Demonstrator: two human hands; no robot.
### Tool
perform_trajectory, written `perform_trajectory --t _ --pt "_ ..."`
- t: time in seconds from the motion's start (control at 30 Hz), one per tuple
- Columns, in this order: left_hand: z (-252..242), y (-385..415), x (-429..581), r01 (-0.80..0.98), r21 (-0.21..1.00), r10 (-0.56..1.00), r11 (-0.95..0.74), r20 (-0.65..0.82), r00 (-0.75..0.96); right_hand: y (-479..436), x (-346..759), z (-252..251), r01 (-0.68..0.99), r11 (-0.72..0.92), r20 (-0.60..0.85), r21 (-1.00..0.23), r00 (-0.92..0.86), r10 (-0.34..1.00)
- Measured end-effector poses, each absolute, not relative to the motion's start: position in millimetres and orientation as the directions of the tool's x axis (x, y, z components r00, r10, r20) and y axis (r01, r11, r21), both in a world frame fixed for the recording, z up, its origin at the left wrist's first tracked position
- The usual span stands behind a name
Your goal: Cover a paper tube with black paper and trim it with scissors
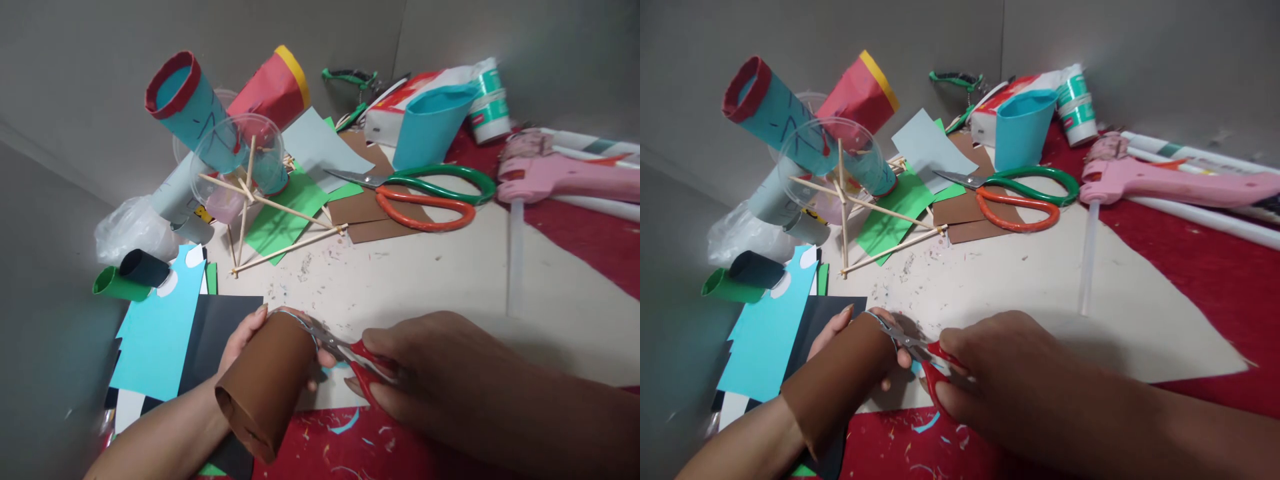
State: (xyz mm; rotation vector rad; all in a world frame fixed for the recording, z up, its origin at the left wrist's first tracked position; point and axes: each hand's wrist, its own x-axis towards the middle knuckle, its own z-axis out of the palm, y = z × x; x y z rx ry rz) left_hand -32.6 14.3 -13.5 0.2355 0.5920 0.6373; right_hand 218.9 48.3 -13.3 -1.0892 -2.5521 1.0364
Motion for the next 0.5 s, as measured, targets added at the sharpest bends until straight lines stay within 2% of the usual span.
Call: perform_trajectory --t 0.1,0.27,0.4,0.5 --pt "-22 8 -27 -0.479 0.400 0.624 0.782 -0.485 0.613 48 218 -11 0.548 0.492 -0.091 -0.676 -0.725 0.683" --pt "-25 4 -24 -0.366 0.403 0.543 0.839 -0.565 0.621 48 218 -17 0.550 0.478 -0.093 -0.685 -0.717 0.691" --pt "-20 13 -29 -0.464 0.405 0.615 0.788 -0.471 0.633 47 221 -14 0.532 0.485 -0.064 -0.694 -0.716 0.695" --pt "-16 20 -31 -0.552 0.449 0.711 0.703 -0.424 0.561 45 225 -9 0.517 0.478 -0.079 -0.710 -0.733 0.676"
